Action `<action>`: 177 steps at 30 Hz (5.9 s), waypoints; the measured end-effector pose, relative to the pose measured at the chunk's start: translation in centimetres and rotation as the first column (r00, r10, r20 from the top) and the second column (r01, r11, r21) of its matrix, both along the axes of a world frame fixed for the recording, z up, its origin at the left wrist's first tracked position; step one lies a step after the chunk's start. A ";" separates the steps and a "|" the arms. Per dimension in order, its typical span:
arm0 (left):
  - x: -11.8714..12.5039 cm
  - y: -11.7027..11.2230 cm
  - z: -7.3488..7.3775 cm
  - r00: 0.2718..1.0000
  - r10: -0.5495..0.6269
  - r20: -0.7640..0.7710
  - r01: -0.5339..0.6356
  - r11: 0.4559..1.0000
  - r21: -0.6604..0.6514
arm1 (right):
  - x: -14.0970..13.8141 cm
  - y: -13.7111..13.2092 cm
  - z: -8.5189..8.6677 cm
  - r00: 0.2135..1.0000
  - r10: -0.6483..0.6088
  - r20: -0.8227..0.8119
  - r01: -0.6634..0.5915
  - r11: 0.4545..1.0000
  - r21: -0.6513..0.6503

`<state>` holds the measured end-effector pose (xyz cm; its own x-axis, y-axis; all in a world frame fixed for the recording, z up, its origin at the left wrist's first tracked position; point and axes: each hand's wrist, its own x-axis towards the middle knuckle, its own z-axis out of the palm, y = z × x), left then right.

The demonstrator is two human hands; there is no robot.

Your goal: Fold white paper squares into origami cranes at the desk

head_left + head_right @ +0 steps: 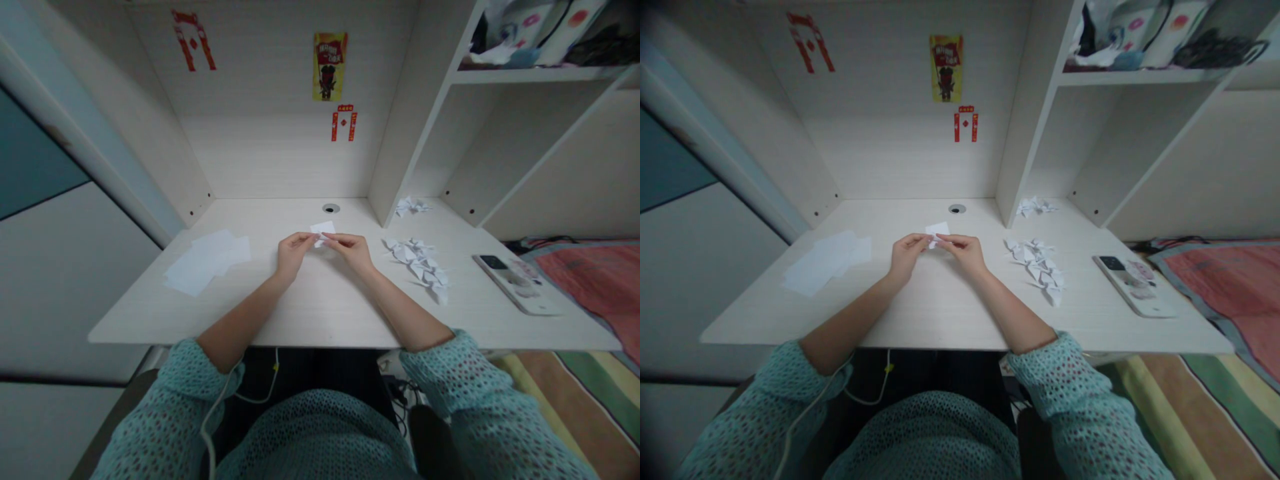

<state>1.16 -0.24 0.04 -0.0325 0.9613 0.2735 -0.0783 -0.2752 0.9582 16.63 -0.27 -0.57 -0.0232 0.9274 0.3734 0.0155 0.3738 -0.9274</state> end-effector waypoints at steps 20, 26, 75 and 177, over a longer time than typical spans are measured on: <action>0.2 -0.6 0.3 0.996 0.090 0.014 -0.090 0.994 0.068 | 0.6 1.1 -0.9 0.997 -0.018 -0.074 0.003 0.980 -0.198; 0.2 -0.4 0.2 0.993 0.114 -0.009 -0.113 0.989 0.101 | 0.3 1.0 -1.0 1.000 -0.012 -0.007 0.011 0.982 -0.188; 0.1 0.3 -0.2 0.995 0.089 0.049 -0.089 0.996 -0.002 | 0.5 0.4 -0.2 0.994 0.077 0.079 -0.068 0.992 -0.109; -0.2 1.0 -1.4 0.986 -0.164 -0.020 0.154 0.957 -0.246 | -0.1 1.2 -1.4 1.000 -0.022 -0.004 0.022 0.999 -0.026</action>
